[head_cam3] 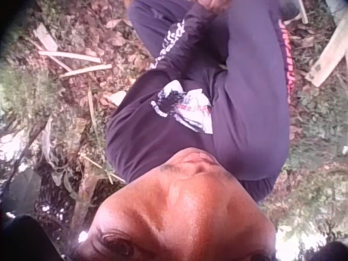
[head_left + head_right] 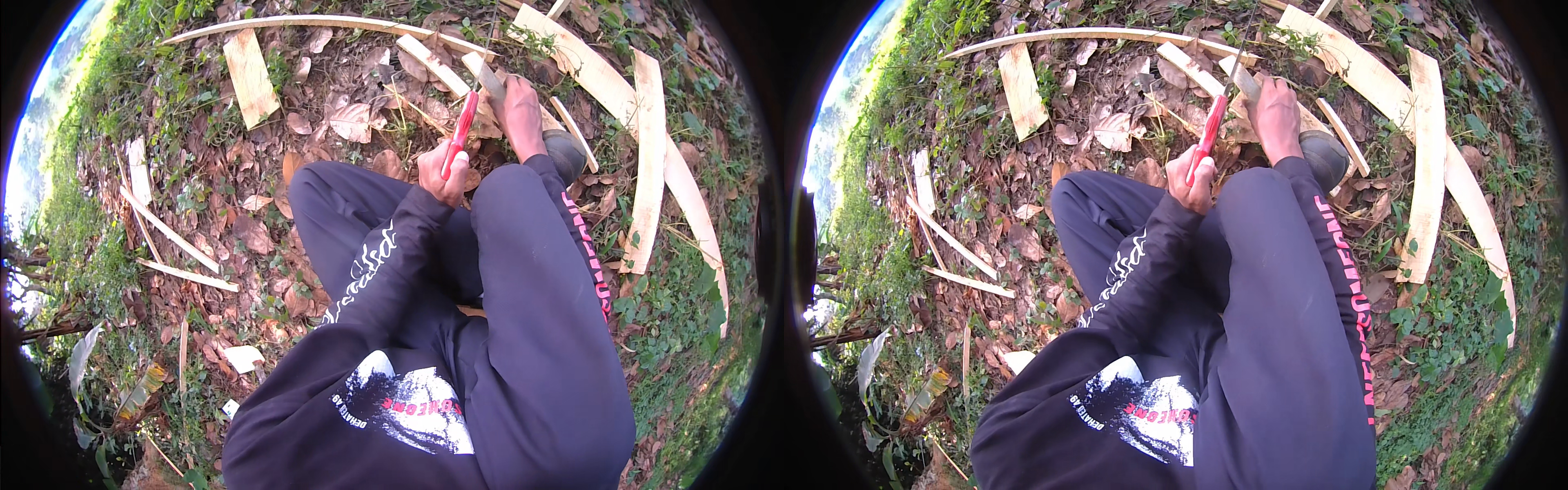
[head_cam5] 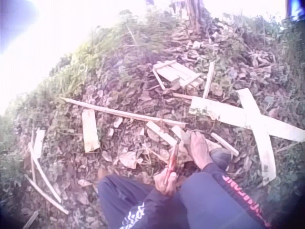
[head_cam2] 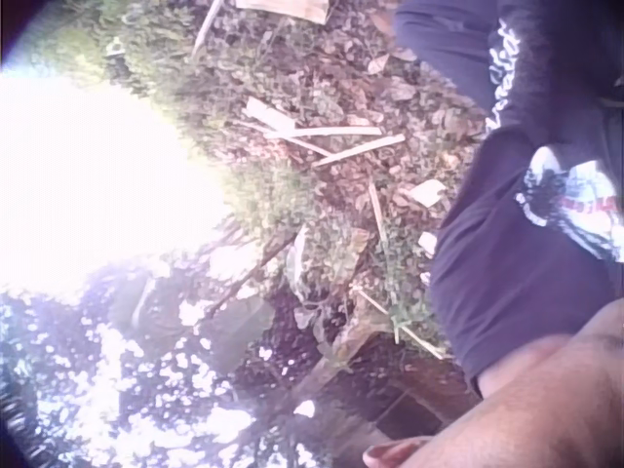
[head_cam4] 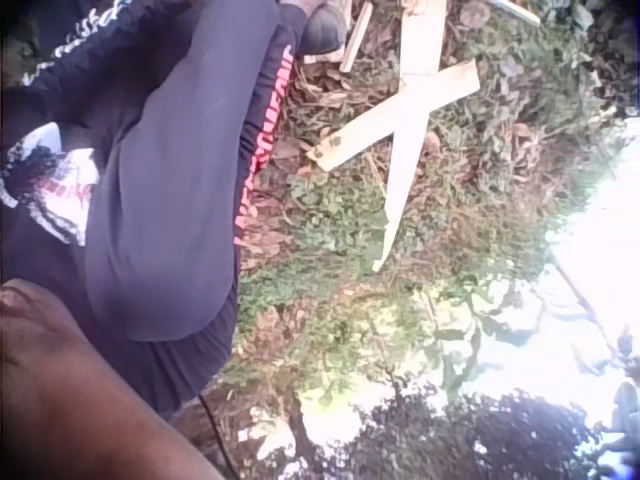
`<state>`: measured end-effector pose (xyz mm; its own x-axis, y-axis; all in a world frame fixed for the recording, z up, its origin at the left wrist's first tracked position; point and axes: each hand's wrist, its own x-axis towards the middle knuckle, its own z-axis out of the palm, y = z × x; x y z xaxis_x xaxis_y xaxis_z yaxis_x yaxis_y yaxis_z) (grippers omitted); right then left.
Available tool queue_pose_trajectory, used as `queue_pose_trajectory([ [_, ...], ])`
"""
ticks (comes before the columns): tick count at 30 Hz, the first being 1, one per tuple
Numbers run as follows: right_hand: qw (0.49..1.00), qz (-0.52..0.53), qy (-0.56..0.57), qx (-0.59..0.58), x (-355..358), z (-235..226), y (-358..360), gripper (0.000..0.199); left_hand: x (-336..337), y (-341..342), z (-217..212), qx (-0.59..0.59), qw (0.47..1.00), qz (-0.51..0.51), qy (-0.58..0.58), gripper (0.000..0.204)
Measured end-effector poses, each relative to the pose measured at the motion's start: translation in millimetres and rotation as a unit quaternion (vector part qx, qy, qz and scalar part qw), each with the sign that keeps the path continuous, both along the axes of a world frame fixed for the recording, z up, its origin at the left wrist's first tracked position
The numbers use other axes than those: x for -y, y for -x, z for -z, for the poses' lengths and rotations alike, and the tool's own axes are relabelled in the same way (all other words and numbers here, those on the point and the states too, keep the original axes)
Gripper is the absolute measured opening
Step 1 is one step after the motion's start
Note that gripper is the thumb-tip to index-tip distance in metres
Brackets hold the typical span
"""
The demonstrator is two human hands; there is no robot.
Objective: The person sits on the ground and uses a red hand saw to cut a piece of wood. They saw through the wood, separate the pieces, and then inspect the cut edges.
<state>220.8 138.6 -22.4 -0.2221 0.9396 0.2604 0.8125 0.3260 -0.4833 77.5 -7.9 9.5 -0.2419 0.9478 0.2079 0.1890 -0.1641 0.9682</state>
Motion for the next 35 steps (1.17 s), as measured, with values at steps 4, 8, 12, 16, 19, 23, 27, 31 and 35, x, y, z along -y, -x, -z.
queue_pose_trajectory([
  [4, 0.998, 0.004, 0.046, 0.05, 13.8, -14.7, 9.0, 0.043, -2.3, 9.9, -5.3, 0.014, 0.999, 0.003, 0.046, 0.019],
  [8, 0.998, -0.018, 0.057, 0.036, 6.8, -12.3, 7.2, 0.046, -18.9, 16.5, -0.9, 0.012, 0.999, 0.007, 0.045, 0.018],
  [12, 0.997, -0.042, 0.067, -0.026, 13.5, -10.8, 23.0, 0.039, -25.2, 27.6, -1.0, -0.009, 0.999, 0.027, 0.031, 0.018],
  [16, 0.998, -0.062, 0.002, -0.025, 18.1, -7.0, 17.1, 0.047, -19.0, 34.2, -5.0, -0.018, 0.999, 0.027, 0.008, 0.018],
  [19, 0.997, -0.057, 0.024, 0.046, 15.5, -7.8, 18.9, 0.051, -16.7, 37.4, -9.9, -0.021, 1.0, 0.015, 0.01, 0.019],
  [23, 0.995, -0.038, 0.06, 0.073, 12.2, -8.3, 20.6, 0.052, -16.8, 37.0, -10.4, -0.008, 1.0, 0.012, 0.008, 0.018],
  [27, 0.995, -0.044, 0.048, 0.079, 10.2, -5.0, 16.7, 0.051, -9.7, 30.3, -7.9, -0.032, 0.999, 0.008, -0.008, 0.016],
  [31, 0.995, -0.049, 0.042, 0.077, 7.4, -7.8, 16.2, 0.049, -8.1, 29.9, -5.3, -0.045, 0.999, 0.011, -0.027, 0.015],
  [35, 0.996, -0.048, 0.046, 0.065, 6.2, -9.1, 16.3, 0.05, -6.1, 31.6, -6.8, -0.031, 0.999, 0.023, 0.001, 0.014],
])
